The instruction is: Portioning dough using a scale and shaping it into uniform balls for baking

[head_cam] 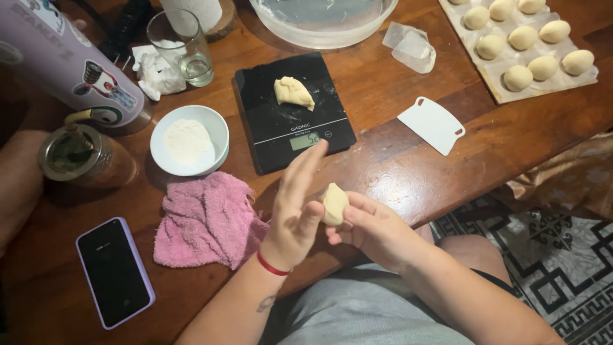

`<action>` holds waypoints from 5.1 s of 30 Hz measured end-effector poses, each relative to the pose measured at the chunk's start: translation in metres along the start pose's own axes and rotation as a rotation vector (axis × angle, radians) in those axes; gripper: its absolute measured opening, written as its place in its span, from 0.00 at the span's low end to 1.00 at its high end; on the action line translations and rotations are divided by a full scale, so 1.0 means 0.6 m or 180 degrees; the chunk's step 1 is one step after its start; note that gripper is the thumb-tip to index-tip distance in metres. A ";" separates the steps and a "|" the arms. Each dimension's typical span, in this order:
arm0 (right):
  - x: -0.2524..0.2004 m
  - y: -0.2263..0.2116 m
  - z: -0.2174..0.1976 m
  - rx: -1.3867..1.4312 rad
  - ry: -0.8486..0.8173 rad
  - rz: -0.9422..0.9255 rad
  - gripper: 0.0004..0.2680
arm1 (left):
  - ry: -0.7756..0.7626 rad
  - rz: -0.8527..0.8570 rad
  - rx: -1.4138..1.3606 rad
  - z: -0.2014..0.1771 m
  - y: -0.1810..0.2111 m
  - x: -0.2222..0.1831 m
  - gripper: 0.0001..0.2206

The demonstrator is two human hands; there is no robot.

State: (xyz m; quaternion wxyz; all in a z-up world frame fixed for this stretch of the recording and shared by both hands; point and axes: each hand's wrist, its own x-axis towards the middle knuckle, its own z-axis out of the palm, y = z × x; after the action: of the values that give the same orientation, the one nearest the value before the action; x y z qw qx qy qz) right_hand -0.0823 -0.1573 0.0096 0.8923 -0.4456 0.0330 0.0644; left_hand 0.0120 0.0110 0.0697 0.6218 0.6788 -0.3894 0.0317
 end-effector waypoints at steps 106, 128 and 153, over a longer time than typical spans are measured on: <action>-0.037 -0.094 -0.102 -0.4766 0.1422 -0.1723 0.04 | 0.0289 -0.0603 -0.0367 0.009 -0.020 -0.008 0.16; -0.009 -0.157 -0.098 -0.5323 -0.0027 -0.1876 0.14 | 0.0327 -0.0744 -0.0255 0.002 -0.015 -0.001 0.13; -0.066 -0.222 -0.095 -0.4705 -0.0372 -0.1156 0.21 | 0.0427 -0.0646 0.0780 0.006 -0.056 0.001 0.09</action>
State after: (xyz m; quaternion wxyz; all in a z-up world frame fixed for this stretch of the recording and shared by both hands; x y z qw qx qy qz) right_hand -0.1024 -0.2853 0.0854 0.3588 -0.9213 -0.1397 -0.0544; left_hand 0.0295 0.0048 0.0418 0.5590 0.7817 -0.2696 0.0612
